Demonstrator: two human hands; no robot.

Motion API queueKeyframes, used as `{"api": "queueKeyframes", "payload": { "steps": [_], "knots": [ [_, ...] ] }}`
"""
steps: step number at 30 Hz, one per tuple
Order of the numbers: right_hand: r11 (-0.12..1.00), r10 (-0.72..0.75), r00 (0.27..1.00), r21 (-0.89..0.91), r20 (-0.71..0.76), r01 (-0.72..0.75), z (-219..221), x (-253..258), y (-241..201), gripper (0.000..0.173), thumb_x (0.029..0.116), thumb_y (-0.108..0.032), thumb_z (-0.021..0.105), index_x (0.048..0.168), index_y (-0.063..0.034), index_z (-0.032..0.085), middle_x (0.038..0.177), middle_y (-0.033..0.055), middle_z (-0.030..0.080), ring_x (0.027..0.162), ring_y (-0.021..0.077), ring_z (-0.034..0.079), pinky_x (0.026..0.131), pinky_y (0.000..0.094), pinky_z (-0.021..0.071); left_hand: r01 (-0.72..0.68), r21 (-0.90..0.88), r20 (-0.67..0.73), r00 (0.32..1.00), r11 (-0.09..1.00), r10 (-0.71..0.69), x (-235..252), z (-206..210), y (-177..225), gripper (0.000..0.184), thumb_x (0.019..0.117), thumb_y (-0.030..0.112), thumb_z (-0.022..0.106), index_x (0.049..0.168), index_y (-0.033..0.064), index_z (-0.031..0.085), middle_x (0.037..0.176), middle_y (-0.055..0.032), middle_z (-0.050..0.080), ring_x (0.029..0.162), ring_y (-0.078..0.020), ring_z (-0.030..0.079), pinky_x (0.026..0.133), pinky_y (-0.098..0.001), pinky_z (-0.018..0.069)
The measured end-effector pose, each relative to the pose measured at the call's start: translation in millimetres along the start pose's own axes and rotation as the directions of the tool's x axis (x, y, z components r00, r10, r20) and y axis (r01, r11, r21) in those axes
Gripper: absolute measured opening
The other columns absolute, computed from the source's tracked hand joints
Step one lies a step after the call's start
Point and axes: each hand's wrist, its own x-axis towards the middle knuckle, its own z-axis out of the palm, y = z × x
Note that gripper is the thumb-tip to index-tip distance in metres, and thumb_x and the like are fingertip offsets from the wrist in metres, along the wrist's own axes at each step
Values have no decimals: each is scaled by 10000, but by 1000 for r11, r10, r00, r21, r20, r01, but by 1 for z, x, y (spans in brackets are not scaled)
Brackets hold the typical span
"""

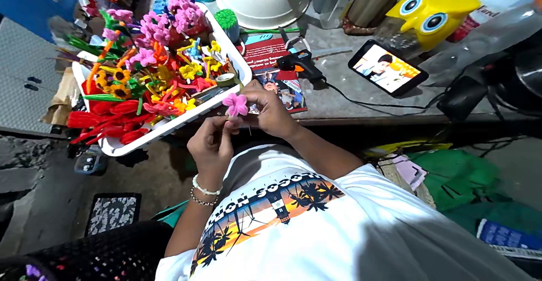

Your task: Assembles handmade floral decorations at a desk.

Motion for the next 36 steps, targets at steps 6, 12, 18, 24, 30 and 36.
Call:
{"api": "queueKeyframes", "payload": {
  "steps": [6,12,18,24,30,36],
  "knots": [
    [950,84,985,287,151,-125,-5,0,2,113,806,-25,816,902,-35,758,965,16,702,1047,91,599,963,264,469,346,-429,274,930,835,-244,5,-15,10,71,1022,100,599,993,78,660,788,60,709,649,-27,664,621,-208,587],
    [973,85,983,200,160,-116,-12,0,3,126,823,-61,804,936,-38,752,1019,40,701,1088,133,609,957,289,506,460,-512,399,875,726,-273,7,-11,-1,118,1036,161,596,995,88,679,815,33,696,668,-27,641,638,-190,559],
    [999,42,998,28,41,-43,-7,2,4,116,804,-41,815,894,-40,743,955,36,703,1045,144,599,939,295,473,140,-124,133,983,982,-123,5,-2,-2,131,1016,27,576,1039,-67,664,852,-60,698,709,-66,680,667,-227,608],
    [843,197,947,449,253,-295,-7,3,4,163,838,4,777,940,-122,766,1002,-41,721,939,28,665,834,218,574,450,-615,352,892,648,-284,5,-8,2,102,1045,120,558,1008,99,650,811,53,661,638,2,588,591,-158,518],
    [946,81,980,295,180,-132,-8,3,8,75,870,-113,777,939,-100,753,1009,-29,696,1077,66,601,946,238,493,655,-712,590,754,253,-289,7,-8,-3,139,1025,186,569,908,200,643,711,122,566,648,6,543,673,-184,491],
    [985,11,1000,-172,-25,-15,1,2,0,77,874,-133,770,895,-66,738,971,33,713,1102,203,573,996,389,415,204,-49,265,947,978,-184,10,-13,2,184,1064,94,512,1100,-29,643,836,-50,680,698,-88,674,652,-243,607]
  ]
}}
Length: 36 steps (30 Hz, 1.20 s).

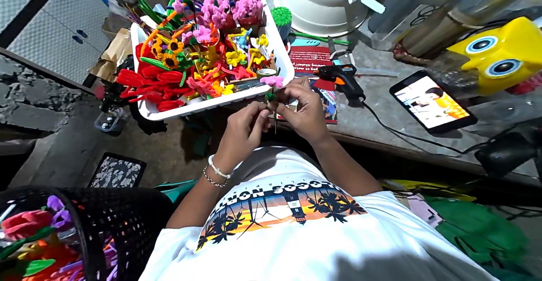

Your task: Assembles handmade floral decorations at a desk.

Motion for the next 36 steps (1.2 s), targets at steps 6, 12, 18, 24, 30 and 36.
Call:
{"api": "queueKeyframes", "payload": {
  "steps": [6,12,18,24,30,36],
  "knots": [
    [998,-7,1000,63,17,6,0,1,-7,68,848,-98,798,895,-77,753,944,11,715,1085,173,578,984,351,421,-116,34,-113,986,993,119,-2,5,-3,153,1022,24,542,1055,-71,658,839,-72,670,677,-68,640,627,-204,574],
    [773,44,945,588,323,-237,-11,-1,6,78,858,-135,809,912,-183,778,1020,-94,726,989,-4,649,856,190,551,51,-592,200,976,804,85,-3,2,-6,190,1077,216,526,970,89,619,762,70,628,636,27,555,589,-143,473],
    [915,39,969,382,246,-133,-15,0,0,100,881,-140,769,932,-59,741,1042,17,691,1072,104,609,920,258,522,-4,-376,215,972,927,92,0,-5,-7,189,1084,172,501,1023,35,616,858,5,676,767,-37,651,716,-215,569],
    [980,-42,999,-195,17,45,1,-2,-11,68,860,-152,788,867,-93,757,940,19,721,1080,243,565,978,480,364,-90,-78,-209,975,993,72,3,0,-4,496,978,210,692,1360,-32,488,1243,-123,606,1050,-143,660,901,-305,583],
    [898,-149,989,-420,-12,130,16,-7,-15,57,837,-152,786,830,-104,755,899,30,731,1077,297,587,975,569,314,-32,-106,-319,948,994,-4,1,3,-2,540,900,42,745,1361,-6,467,1134,-84,651,929,-107,685,812,-262,599],
    [883,-155,988,-448,6,141,16,-7,-18,124,855,-210,799,811,-107,746,888,31,734,1081,293,582,973,548,292,-10,-80,-271,963,997,-12,0,-4,1,449,927,0,689,1335,-22,503,1134,-93,657,939,-109,688,838,-271,600]
  ]
}}
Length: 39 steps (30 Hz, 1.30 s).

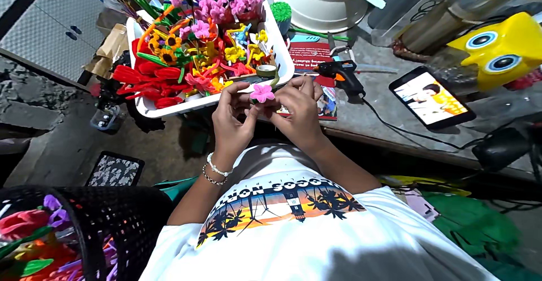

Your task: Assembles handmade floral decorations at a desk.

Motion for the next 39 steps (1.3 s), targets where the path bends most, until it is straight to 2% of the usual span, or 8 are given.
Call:
{"api": "queueKeyframes", "payload": {
  "steps": [6,13,18,23,27,30,33,39],
  "knots": [
    [1000,7,1000,21,23,-7,0,-1,-4,100,825,-170,804,791,-102,738,876,35,732,1063,291,586,958,543,302,-65,102,28,998,993,62,-1,-6,6,282,920,10,709,1181,-39,615,1075,-102,679,895,-104,699,797,-262,616],
    [945,52,986,311,156,-99,-3,1,5,53,894,-154,749,908,-110,775,948,-7,729,1101,236,574,984,512,347,5,-87,28,1000,996,-2,-2,-13,8,197,906,-66,682,1084,12,648,1044,-12,671,909,-47,673,818,-220,596],
    [770,66,935,578,347,-269,-6,5,13,70,926,-142,732,921,-73,740,974,11,697,1093,147,585,974,315,464,-52,-228,117,990,972,81,2,-22,3,187,913,-49,674,1075,44,665,1047,6,665,928,-39,662,813,-200,585],
    [456,1,785,698,619,-552,-5,5,20,83,910,-124,710,929,-44,715,1016,28,666,1012,96,617,880,256,525,-56,-408,245,955,911,168,6,-25,-8,39,964,95,686,999,93,669,1009,30,671,892,-31,651,763,-189,568],
    [698,101,907,621,408,-357,-1,0,15,110,935,-162,709,944,-53,717,1015,34,676,1070,133,601,937,301,503,8,-433,209,974,901,92,2,-20,-18,122,973,105,681,1077,152,637,1075,40,647,939,-29,637,782,-174,554],
    [908,136,983,382,126,-174,3,2,7,69,926,-135,722,945,-69,732,993,45,706,1110,233,575,993,425,426,50,-388,160,987,920,14,2,-10,-16,536,904,-48,701,1341,160,471,1251,-9,603,1071,-90,646,894,-239,577],
    [968,88,996,233,17,-90,5,2,2,68,917,-165,726,929,-102,750,960,25,726,1111,270,563,984,521,332,90,-339,91,994,937,-63,-1,-4,-12,677,843,-70,751,1410,142,446,1236,-37,603,1027,-104,652,850,-242,586],
    [996,26,996,82,-82,-19,8,0,-2,72,891,-190,736,883,-129,773,905,8,731,1082,270,573,962,529,321,133,-310,21,991,941,-133,-4,-4,-5,616,861,-78,725,1381,145,481,1053,-7,634,889,-69,659,779,-218,589]
  ]
}}
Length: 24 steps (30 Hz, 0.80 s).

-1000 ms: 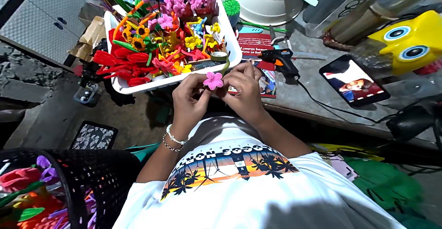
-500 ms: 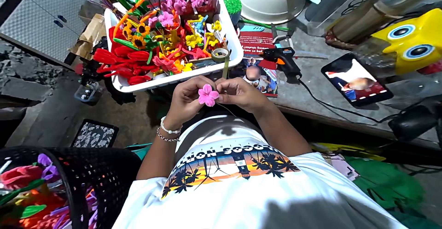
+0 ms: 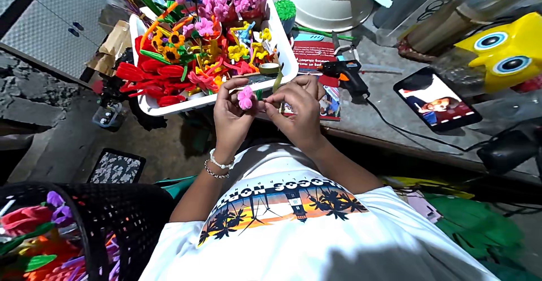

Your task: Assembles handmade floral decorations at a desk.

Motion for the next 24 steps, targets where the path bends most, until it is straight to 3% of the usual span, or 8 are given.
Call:
{"api": "queueKeyframes", "payload": {
  "steps": [5,9,16,19,24],
  "knots": [
    [999,-28,999,30,30,27,-3,1,-2,85,909,-191,755,904,-109,776,926,21,739,1095,272,579,976,544,309,-38,0,-65,997,999,38,1,4,-1,477,911,-17,719,1319,127,520,1076,17,652,915,-47,666,818,-214,586],
    [995,-2,995,99,99,-8,-6,2,-3,87,921,-180,737,935,-104,777,946,7,737,1098,256,578,984,552,314,-88,-6,-99,991,996,87,0,10,-2,473,926,-40,681,1335,103,491,1111,23,639,941,-39,662,842,-213,579],
    [942,117,957,275,266,-192,-5,2,9,120,937,-214,717,934,-107,772,964,5,717,1089,212,582,1000,505,366,-77,-2,-19,997,997,77,3,4,1,448,947,-40,647,1340,93,477,1111,22,637,962,-38,655,859,-216,573],
    [909,136,937,335,321,-247,-7,5,10,116,938,-208,719,930,-98,755,976,2,705,1096,185,580,987,424,426,-12,-28,32,999,1000,12,2,0,2,474,953,-35,641,1372,116,478,1165,15,628,979,-44,651,870,-216,568],
    [901,198,955,342,222,-266,-4,3,3,80,920,-155,734,917,-77,718,995,29,689,1087,176,576,965,363,443,40,-90,74,997,995,-33,4,1,3,559,968,28,662,1457,130,410,1276,-15,598,1034,-81,660,894,-234,575]
  ]
}}
